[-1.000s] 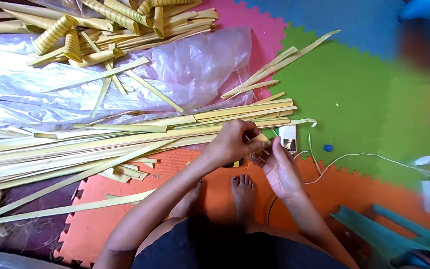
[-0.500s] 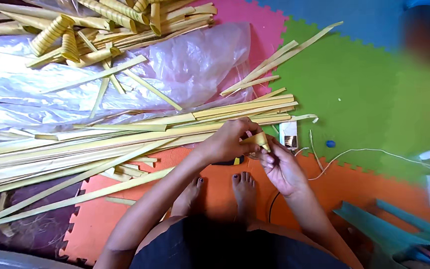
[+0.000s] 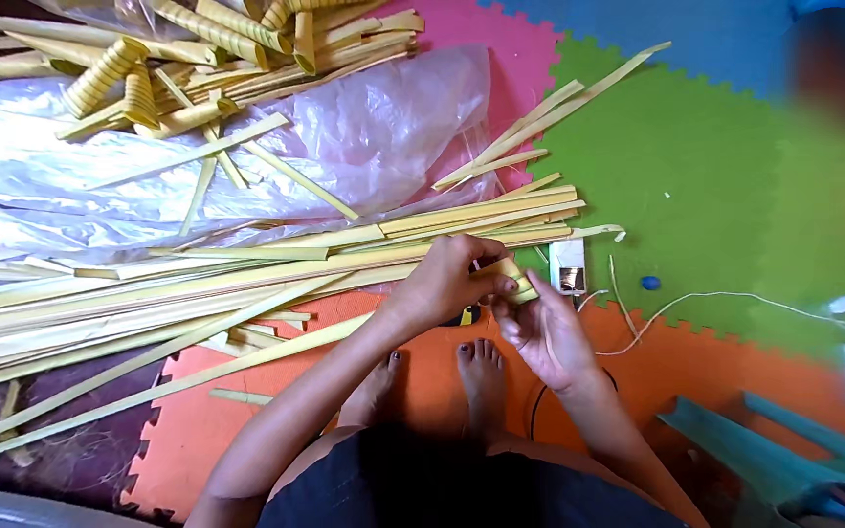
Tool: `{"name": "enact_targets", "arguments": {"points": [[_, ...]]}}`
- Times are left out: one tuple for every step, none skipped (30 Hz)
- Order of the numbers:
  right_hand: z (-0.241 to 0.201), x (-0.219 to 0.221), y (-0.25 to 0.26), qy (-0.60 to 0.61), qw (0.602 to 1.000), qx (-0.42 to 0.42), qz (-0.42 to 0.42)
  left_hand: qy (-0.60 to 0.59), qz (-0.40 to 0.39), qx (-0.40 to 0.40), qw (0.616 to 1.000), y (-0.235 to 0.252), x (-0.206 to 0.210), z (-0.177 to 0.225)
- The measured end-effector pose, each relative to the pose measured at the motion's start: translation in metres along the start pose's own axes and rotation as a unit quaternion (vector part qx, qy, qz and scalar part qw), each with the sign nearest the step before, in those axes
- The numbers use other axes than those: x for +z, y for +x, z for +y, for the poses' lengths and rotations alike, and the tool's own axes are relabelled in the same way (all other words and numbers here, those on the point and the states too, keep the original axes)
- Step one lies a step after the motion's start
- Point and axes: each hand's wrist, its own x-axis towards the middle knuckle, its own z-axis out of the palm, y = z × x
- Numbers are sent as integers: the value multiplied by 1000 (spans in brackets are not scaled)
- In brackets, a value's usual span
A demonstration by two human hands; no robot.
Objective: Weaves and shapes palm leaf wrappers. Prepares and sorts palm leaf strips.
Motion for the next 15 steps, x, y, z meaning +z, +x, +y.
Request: {"name": "enact_targets", "arguments": {"points": [[1, -1, 0, -42, 999, -27, -8, -2, 3, -7, 1000, 1, 0, 1], [1, -1, -1, -49, 998, -42, -5, -11, -3, -9, 1000, 1, -1, 1], [0, 0, -1, -26, 999, -33, 3, -23, -16, -6, 1000, 1, -3, 1], [-2, 1, -1, 27, 1000, -2, 7, -38, -30, -3, 999, 2, -4, -1], [-4, -1, -1, 98, 994, 40, -5, -51, -39, -1, 998, 3, -5, -4], [-5, -4, -1, 167, 982, 80, -23, -55, -42, -1, 998, 4, -4, -5], [-5, -7, -1, 198, 974, 98, -44, -53, -40, -4, 998, 4, -4, -5], [-3, -6, -2, 164, 981, 85, -51, -49, -32, -10, 998, 2, -3, -2], [0, -5, -2, 82, 995, 46, -43, -45, -19, -15, 999, 1, -2, 0], [3, -4, -3, -16, 999, -9, -33, -40, -7, -20, 999, 0, -1, 2], [5, -5, -3, -88, 994, -61, -28, -37, 0, -21, 999, 0, -1, 2], [6, -6, -2, -117, 989, -94, -17, -42, -2, -20, 999, 0, -2, 1], [5, -5, -2, -100, 992, -81, -12, -54, -15, -19, 998, -1, -3, 1], [2, -4, -2, -31, 999, -27, -17, -70, -33, -16, 997, -1, -6, -1], [-1, -7, -2, 93, 993, 54, -45, -86, -50, -11, 995, -1, -8, -2]]}}
